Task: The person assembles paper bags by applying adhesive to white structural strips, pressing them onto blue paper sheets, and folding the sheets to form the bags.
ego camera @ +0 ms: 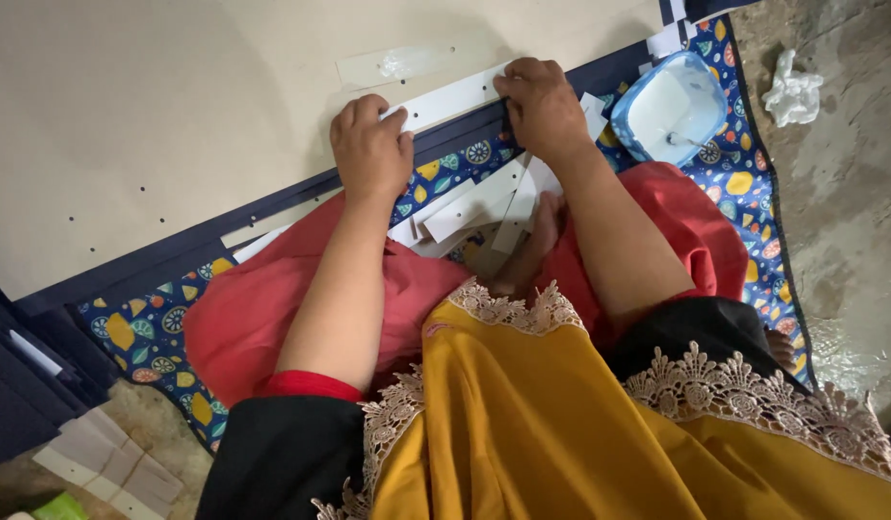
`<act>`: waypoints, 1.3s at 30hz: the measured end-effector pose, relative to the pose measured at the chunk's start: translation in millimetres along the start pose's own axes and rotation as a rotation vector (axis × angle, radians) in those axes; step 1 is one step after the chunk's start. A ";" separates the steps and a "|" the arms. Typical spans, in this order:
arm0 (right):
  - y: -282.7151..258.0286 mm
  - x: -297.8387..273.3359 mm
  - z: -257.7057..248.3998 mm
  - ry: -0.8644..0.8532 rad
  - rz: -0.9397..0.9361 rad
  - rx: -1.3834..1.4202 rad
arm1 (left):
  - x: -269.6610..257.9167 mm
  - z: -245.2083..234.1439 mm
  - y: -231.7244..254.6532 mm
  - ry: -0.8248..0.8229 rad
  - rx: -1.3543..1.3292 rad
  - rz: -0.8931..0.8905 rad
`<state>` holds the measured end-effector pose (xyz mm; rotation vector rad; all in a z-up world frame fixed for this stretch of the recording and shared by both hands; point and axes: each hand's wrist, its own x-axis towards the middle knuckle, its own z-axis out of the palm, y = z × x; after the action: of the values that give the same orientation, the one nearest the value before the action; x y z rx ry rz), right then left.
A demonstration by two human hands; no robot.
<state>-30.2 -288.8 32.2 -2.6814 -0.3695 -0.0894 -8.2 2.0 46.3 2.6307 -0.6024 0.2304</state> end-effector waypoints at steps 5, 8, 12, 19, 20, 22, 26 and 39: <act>-10.0 3.8 -6.9 -0.050 0.071 -0.021 | -0.1 3.5 1.2 0.046 -0.028 -0.011; -22.4 4.3 -4.8 -0.052 0.112 -0.112 | -1.0 6.1 2.8 0.102 -0.033 -0.002; -53.3 12.4 6.6 -0.023 0.152 -0.428 | 1.5 2.2 13.9 0.222 0.042 0.081; -84.5 3.7 96.1 0.233 -0.247 -0.486 | -9.2 60.5 -7.9 0.211 0.067 0.141; -93.6 5.8 83.2 0.174 -0.203 -0.452 | -9.3 59.6 -7.4 0.215 0.082 0.139; -99.0 9.8 58.3 0.113 -0.160 -0.414 | -8.0 48.1 -1.5 0.216 0.099 0.136; -73.6 7.7 15.5 -0.120 0.269 -0.127 | -6.5 34.4 7.4 0.176 0.067 0.063; -14.6 23.8 29.8 0.132 0.121 -0.270 | -7.0 28.5 9.6 0.101 0.117 0.004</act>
<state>-11.1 -257.6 14.0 -2.9364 -0.1623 -0.2973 -17.0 -15.8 22.7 2.7102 -0.5756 0.4081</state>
